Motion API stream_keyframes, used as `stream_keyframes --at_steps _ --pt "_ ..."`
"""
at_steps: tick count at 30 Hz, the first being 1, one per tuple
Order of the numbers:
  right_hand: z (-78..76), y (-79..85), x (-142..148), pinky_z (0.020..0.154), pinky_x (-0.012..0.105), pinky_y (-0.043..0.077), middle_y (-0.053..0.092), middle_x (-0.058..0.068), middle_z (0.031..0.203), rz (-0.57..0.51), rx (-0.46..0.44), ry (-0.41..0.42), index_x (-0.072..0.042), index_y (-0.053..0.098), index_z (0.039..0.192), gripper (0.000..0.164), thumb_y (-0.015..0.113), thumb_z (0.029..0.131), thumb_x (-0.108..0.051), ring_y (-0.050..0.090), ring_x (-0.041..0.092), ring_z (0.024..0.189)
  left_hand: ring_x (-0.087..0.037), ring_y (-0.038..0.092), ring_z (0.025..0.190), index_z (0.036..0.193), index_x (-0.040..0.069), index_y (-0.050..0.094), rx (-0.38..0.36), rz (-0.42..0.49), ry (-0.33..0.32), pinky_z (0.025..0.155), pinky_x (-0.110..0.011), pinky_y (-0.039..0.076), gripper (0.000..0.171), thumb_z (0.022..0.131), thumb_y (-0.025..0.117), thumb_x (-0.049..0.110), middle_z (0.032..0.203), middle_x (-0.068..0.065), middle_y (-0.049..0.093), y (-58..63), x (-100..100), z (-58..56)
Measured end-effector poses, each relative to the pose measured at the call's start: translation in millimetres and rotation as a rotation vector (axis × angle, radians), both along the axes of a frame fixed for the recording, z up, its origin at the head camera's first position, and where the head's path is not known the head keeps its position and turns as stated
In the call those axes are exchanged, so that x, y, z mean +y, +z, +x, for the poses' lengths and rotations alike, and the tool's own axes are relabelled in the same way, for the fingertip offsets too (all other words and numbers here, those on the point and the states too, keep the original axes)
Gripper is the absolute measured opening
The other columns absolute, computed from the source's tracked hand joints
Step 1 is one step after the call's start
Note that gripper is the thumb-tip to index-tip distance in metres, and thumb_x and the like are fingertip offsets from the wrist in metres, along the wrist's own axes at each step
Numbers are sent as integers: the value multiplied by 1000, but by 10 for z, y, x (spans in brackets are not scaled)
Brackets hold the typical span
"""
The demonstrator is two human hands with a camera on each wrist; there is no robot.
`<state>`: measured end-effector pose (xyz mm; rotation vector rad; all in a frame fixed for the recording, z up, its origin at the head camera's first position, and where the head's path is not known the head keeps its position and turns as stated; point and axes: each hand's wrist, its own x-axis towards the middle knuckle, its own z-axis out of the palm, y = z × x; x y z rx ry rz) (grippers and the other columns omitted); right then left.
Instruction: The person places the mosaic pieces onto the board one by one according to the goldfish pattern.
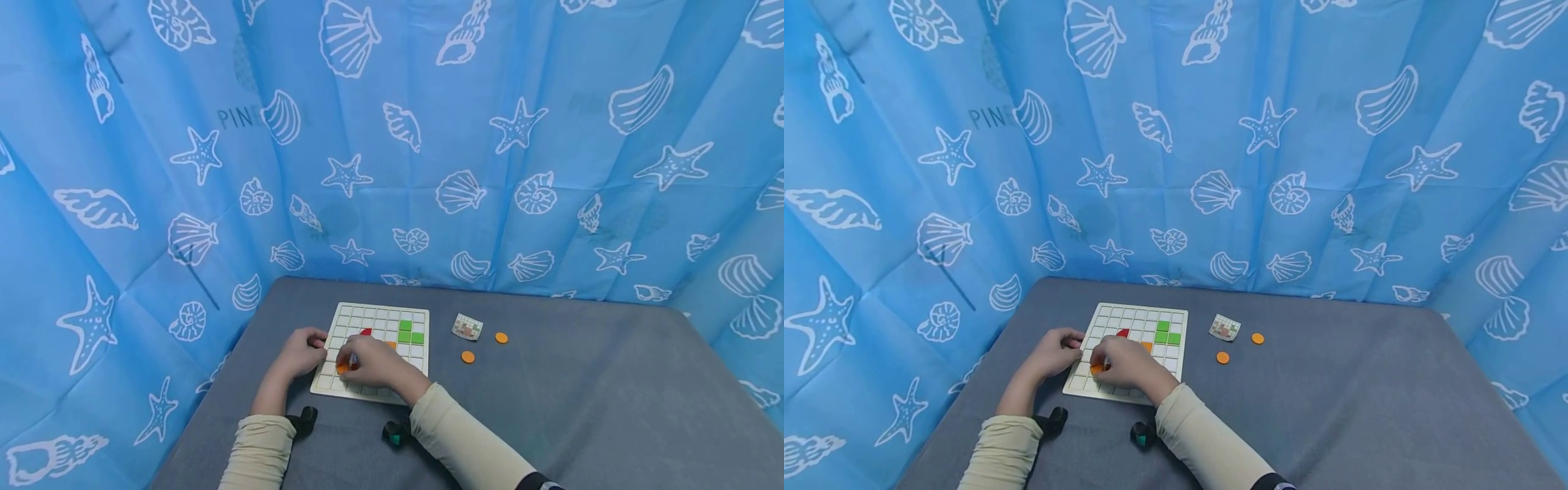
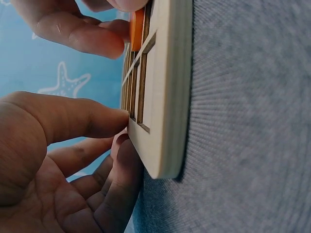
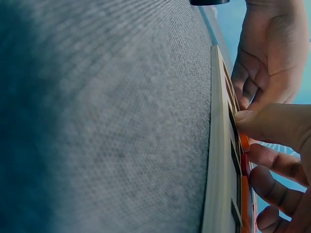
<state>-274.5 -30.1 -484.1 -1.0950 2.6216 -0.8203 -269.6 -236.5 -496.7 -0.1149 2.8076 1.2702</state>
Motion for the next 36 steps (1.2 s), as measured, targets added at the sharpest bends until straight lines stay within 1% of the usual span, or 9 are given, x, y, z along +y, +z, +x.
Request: stream_keyframes --at_steps 7,13,15,17,21,27,31,36 --pt "44 16 25 73 20 50 68 -7 101 2 16 10 -18 81 103 11 82 94 -24 57 1 79 -23 60 87 123 -4 71 -20 7 9 73 -34 49 37 87 65 2 99 -12 66 13 11 28" --pt "88 94 126 73 21 50 71 -3 102 -22 68 28 -16 82 106 13 79 96 -22 60 4 81 -22 60 88 124 -3 71 -21 7 19 74 -34 49 36 89 66 3 100 -11 66 -3 24 21" --pt "98 120 191 72 21 50 73 -1 104 -44 69 30 -15 82 108 14 77 96 -21 60 4 79 -22 60 88 124 -3 71 -16 4 22 74 -34 49 36 89 66 3 100 -11 67 -13 26 15" --pt "108 157 271 72 22 50 73 2 105 -75 61 34 -14 82 110 15 77 97 -20 59 4 77 -22 60 87 125 -3 71 -10 9 22 74 -34 49 37 89 65 3 100 -11 67 -25 23 6" --pt "112 238 463 71 25 51 73 8 110 -141 17 25 -11 81 111 16 75 99 -19 58 5 73 -23 59 87 125 -4 70 -1 22 16 73 -34 48 37 89 65 2 101 -12 66 -27 19 4" --pt "128 330 819 72 26 52 73 7 113 -193 -20 -25 -9 80 114 19 75 99 -19 62 9 82 -23 58 87 125 -4 70 -7 28 9 73 -34 48 37 89 65 2 101 -12 65 -23 21 12" --pt "170 409 1062 70 28 51 73 10 113 -217 2 -49 -8 79 117 21 76 98 -18 61 12 83 -23 58 87 125 -4 70 -20 35 13 73 -34 48 37 89 64 2 101 -12 65 -29 9 9" --pt "197 456 1355 68 27 51 72 7 110 -231 49 -99 -10 79 115 20 77 97 -18 59 8 80 -24 58 88 125 -4 69 -21 38 11 73 -34 47 37 89 64 3 101 -13 64 -27 -9 1"
